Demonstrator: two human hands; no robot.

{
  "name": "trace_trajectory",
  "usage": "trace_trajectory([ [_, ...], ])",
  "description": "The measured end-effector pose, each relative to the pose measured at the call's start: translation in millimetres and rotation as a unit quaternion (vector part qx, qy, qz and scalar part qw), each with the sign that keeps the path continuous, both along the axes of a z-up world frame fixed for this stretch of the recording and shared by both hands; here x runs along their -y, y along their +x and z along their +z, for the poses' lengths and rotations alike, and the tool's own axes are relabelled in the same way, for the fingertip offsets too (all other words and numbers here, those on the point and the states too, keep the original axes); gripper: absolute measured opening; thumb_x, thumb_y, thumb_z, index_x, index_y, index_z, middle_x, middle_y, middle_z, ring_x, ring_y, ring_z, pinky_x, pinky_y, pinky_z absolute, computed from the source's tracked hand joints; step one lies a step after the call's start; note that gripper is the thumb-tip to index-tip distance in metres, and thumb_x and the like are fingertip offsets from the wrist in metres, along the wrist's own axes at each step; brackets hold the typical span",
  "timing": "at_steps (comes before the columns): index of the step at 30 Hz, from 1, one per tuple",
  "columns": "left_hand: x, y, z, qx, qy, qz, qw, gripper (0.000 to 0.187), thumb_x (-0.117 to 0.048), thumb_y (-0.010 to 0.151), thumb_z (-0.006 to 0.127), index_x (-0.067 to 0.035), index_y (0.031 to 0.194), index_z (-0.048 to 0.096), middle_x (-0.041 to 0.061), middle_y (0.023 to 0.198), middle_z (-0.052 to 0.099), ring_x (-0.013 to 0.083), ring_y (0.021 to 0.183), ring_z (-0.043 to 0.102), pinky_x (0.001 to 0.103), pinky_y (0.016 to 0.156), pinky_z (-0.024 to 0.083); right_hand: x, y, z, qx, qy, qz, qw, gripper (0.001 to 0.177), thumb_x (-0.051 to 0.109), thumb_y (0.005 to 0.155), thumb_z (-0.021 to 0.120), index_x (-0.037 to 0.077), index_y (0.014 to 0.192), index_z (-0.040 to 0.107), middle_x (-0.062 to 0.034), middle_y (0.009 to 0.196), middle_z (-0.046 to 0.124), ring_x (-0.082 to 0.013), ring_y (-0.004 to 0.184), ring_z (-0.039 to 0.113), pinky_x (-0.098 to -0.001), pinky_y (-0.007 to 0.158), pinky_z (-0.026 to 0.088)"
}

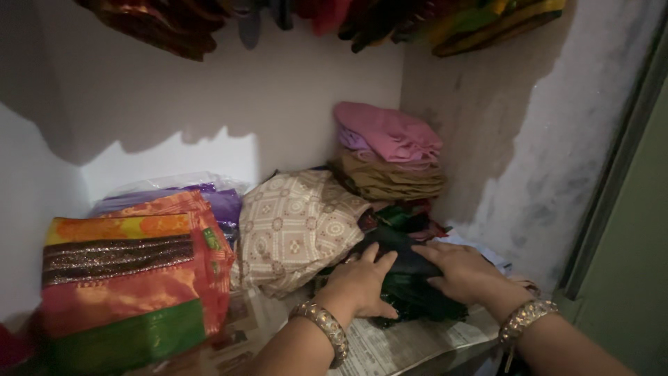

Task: The person retrieves several folded garments from a wardrobe shelf, including a dark green patterned cloth, a light yellow cloth, and a dark green clutch. They carry each item to a bed with a patterned sheet and place them on top of a growing pile of other folded clothes.

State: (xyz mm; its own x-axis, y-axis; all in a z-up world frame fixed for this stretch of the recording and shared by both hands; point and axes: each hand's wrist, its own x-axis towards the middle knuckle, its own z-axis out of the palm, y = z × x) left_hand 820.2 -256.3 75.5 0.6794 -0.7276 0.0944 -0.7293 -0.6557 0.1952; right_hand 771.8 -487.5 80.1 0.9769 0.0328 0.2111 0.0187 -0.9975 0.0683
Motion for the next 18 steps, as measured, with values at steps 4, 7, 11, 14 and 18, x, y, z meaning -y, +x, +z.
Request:
trace_trajectory([
  [4,4,-4,2,0.011,0.011,0.011,1.000,0.121,-0.048,0.068,0.091,-0.025,0.163,0.021,0.016,0.171,0.011,0.0398,0.149,0.032,0.051,0.115,0.038,4,-1,1,-0.001,0.006,0.026,1.000,0.075,0.040,0.085,0.075,0.027,0.151,0.042,-0.0077,0.154,0.046,-0.0283,0.142,0.044,-0.0410,0.118,0.036],
  [7,3,-8,4,0.008,0.022,0.019,1.000,0.120,-0.050,0.069,0.090,-0.025,0.163,0.021,0.015,0.171,0.009,0.0409,0.150,0.030,0.051,0.116,0.036,1,-5,1,-0.001,-0.006,0.043,0.999,0.083,0.049,0.084,0.076,0.029,0.156,0.041,-0.0118,0.155,0.041,-0.0305,0.144,0.038,-0.0447,0.117,0.030],
  [11,-4,-14,5,0.009,-0.041,0.012,0.999,0.117,-0.053,0.070,0.089,-0.020,0.161,0.023,0.017,0.169,0.014,0.0393,0.147,0.034,0.047,0.114,0.038,-4,-12,3,0.080,0.003,0.074,0.994,0.081,0.051,0.080,0.078,0.023,0.150,0.049,-0.0124,0.149,0.053,-0.0328,0.136,0.048,-0.0481,0.111,0.035],
  [14,-7,-19,3,-0.014,-0.118,0.103,0.988,0.107,-0.057,0.075,0.082,-0.016,0.159,0.030,0.020,0.160,0.033,0.0373,0.143,0.042,0.046,0.113,0.042,-2,-15,5,0.136,0.047,-0.021,0.989,0.069,0.054,0.081,0.072,0.026,0.141,0.056,-0.0065,0.138,0.064,-0.0284,0.130,0.059,-0.0446,0.110,0.045],
  [18,-13,-17,-3,-0.056,-0.179,0.178,0.966,0.095,-0.063,0.082,0.073,-0.010,0.153,0.040,0.020,0.152,0.044,0.0366,0.138,0.050,0.045,0.109,0.047,14,-16,-2,0.187,0.115,-0.160,0.962,0.076,0.064,0.080,0.068,0.026,0.144,0.055,-0.0087,0.137,0.064,-0.0306,0.127,0.061,-0.0450,0.105,0.051],
])
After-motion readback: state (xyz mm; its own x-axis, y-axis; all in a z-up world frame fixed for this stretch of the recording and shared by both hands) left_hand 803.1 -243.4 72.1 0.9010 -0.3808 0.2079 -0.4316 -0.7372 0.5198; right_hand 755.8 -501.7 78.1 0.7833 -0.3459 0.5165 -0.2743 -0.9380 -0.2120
